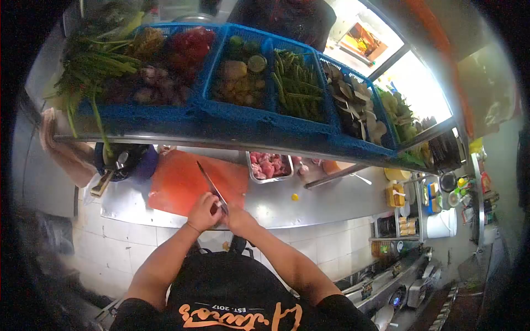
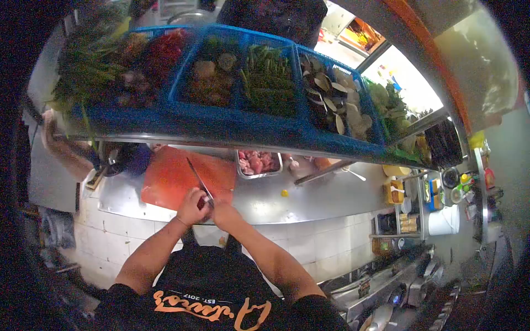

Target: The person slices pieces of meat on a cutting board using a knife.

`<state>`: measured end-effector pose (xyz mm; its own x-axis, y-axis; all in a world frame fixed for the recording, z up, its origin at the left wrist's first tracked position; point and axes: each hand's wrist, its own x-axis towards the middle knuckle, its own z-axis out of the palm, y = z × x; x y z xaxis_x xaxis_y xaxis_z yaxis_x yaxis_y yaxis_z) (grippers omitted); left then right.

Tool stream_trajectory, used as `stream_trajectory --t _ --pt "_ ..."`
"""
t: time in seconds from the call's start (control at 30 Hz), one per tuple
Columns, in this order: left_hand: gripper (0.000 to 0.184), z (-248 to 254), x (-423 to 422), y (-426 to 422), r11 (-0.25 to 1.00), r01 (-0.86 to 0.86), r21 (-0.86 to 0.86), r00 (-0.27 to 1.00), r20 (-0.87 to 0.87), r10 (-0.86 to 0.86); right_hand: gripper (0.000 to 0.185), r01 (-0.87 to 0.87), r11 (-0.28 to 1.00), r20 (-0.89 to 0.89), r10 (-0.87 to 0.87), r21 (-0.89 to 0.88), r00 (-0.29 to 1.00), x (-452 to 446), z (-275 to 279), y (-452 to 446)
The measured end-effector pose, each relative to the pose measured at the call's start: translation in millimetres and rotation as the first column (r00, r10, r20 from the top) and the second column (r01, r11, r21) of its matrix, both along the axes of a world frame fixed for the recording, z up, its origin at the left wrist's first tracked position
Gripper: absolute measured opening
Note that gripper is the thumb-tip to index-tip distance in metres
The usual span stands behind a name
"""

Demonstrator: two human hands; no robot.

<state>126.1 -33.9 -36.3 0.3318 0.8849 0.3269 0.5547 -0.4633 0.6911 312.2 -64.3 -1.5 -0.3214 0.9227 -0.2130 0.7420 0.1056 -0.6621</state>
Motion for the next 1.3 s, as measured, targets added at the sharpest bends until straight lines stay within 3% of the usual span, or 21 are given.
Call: stream_trajectory --t 0.03,0.1,0.2,0.3,0.4,0.5,0.57,0.63,0.73,0.77,0.8,0.87,0.93,0.97,1.07,1.2,1.3 --pt "0.035 -2.3 1.0 1.5 0.999 -0.024 0.048 1.000 0.004 0.024 0.030 -0.007 1.000 -0.021 0.008 0.016 1.000 3.4 2.3 -1.0" --pt "0.035 -5.4 2.8 3.2 1.000 -0.015 -0.023 1.000 0.015 0.016 0.031 -0.028 0.998 -0.061 0.032 0.052 0.998 8.2 10.8 -4.1" --pt "0.035 -5.6 2.4 3.8 0.995 -0.019 -0.094 0.999 0.028 0.022 0.042 -0.035 0.990 0.134 0.053 -0.134 0.990 22.3 16.8 -17.1" --pt "0.035 -5.2 2.2 5.8 0.996 -0.037 -0.081 0.998 0.049 0.041 0.037 -0.013 0.944 0.208 0.085 -0.329 0.974 24.8 103.0 -32.0" --pt "0.034 -5.1 -0.6 6.5 0.997 -0.018 -0.074 0.997 0.069 0.023 0.035 0.019 0.937 0.266 0.080 -0.349 0.961 18.3 111.4 -36.8" --pt "0.032 -5.8 -0.7 9.6 0.996 -0.015 -0.092 0.998 0.054 0.020 0.033 -0.138 0.948 0.258 0.215 -0.287 0.942 19.6 26.3 -37.9" --pt "0.030 -11.2 -2.7 10.4 0.998 -0.049 -0.035 0.999 -0.015 0.049 0.031 -0.147 0.971 0.308 0.201 -0.189 0.930 15.5 12.5 -30.9" --pt "0.030 -11.3 -4.2 16.7 0.994 0.019 -0.111 0.999 0.052 -0.013 0.029 0.035 0.995 0.241 -0.012 -0.093 0.970 4.9 -14.8 -25.2" --pt "0.029 8.5 -5.0 12.2 0.984 0.023 -0.175 0.997 0.076 -0.010 0.034 -0.140 0.989 0.254 0.148 -0.046 0.956 25.0 -10.4 -9.2" --pt "0.028 8.1 -4.8 13.1 0.979 0.017 -0.205 0.998 0.064 -0.004 0.032 -0.301 0.932 0.179 0.267 0.201 0.947 36.5 21.0 -12.6" --pt "0.027 7.7 -5.1 13.5 0.984 0.001 -0.176 0.999 0.052 0.008 0.029 -0.135 0.990 0.259 0.144 -0.049 0.955 29.1 54.4 -12.8" --pt "0.026 5.7 -3.7 10.6 0.993 -0.017 -0.120 0.999 0.042 0.022 0.029 -0.006 0.992 0.270 0.041 -0.130 0.962 26.2 81.6 -22.6" --pt "0.026 5.0 -4.9 11.1 0.982 0.018 -0.190 1.000 0.027 -0.013 0.029 0.060 0.981 0.291 -0.004 -0.183 0.957 28.1 84.7 -28.6" --pt "0.026 5.1 -4.1 11.7 0.974 0.035 -0.223 0.999 0.021 -0.031 0.030 0.061 0.978 0.300 0.001 -0.197 0.954 30.3 80.2 -30.1" --pt "0.026 8.8 3.2 12.3 0.997 0.021 -0.068 0.992 0.124 -0.012 0.031 0.062 0.978 0.230 -0.015 -0.200 0.973 33.0 57.1 -29.5" --pt "0.020 5.6 8.9 9.4 0.993 0.114 0.018 0.993 -0.029 -0.113 0.032 0.101 0.977 0.119 -0.079 -0.189 0.990 26.3 59.8 -26.2" --pt "0.019 3.1 11.7 6.5 0.998 0.055 0.008 0.996 -0.064 -0.054 0.029 0.104 0.994 0.040 -0.103 -0.033 0.994 35.2 50.0 -34.8"
